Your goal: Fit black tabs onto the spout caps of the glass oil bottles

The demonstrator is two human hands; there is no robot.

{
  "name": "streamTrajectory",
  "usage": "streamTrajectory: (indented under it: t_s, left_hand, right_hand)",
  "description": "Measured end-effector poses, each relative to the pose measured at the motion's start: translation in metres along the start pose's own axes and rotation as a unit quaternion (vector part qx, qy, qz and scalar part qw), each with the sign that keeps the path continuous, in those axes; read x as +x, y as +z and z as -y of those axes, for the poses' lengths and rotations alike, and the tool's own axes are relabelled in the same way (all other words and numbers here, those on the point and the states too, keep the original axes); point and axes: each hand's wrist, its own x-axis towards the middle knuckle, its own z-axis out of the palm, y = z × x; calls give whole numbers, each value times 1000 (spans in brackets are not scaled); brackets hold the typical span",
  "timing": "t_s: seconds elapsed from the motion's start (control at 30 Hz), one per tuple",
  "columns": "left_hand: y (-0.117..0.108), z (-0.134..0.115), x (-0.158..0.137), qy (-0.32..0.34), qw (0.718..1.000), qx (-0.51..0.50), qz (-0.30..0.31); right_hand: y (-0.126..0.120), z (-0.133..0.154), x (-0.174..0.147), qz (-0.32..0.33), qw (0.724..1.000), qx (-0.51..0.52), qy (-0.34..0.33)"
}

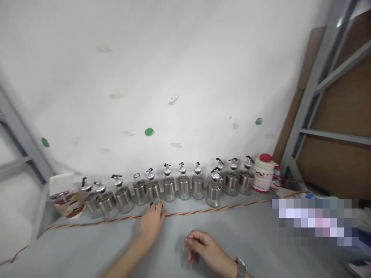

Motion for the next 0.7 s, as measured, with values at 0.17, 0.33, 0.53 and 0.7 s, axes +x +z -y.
streamTrajectory:
  t_s: [0.17, 0.33, 0.53, 0.7]
  left_hand:
    - [3, 7, 3, -27, 999, -38, 1]
    - [-5, 23, -9, -54, 992, -84, -75]
    - [-34, 87, -16, -218, 917, -96, -319]
    - [-41, 139, -6, -301, 869, -122, -373]
  right_hand:
    - [-2, -1, -1, 18, 1000, -20, -2]
    - [-7, -7, 0, 31, 998, -52, -6]
    - [-12, -15, 4, 50, 997, -65, -3]
    - [-9, -6, 1, 42, 995, -92, 8]
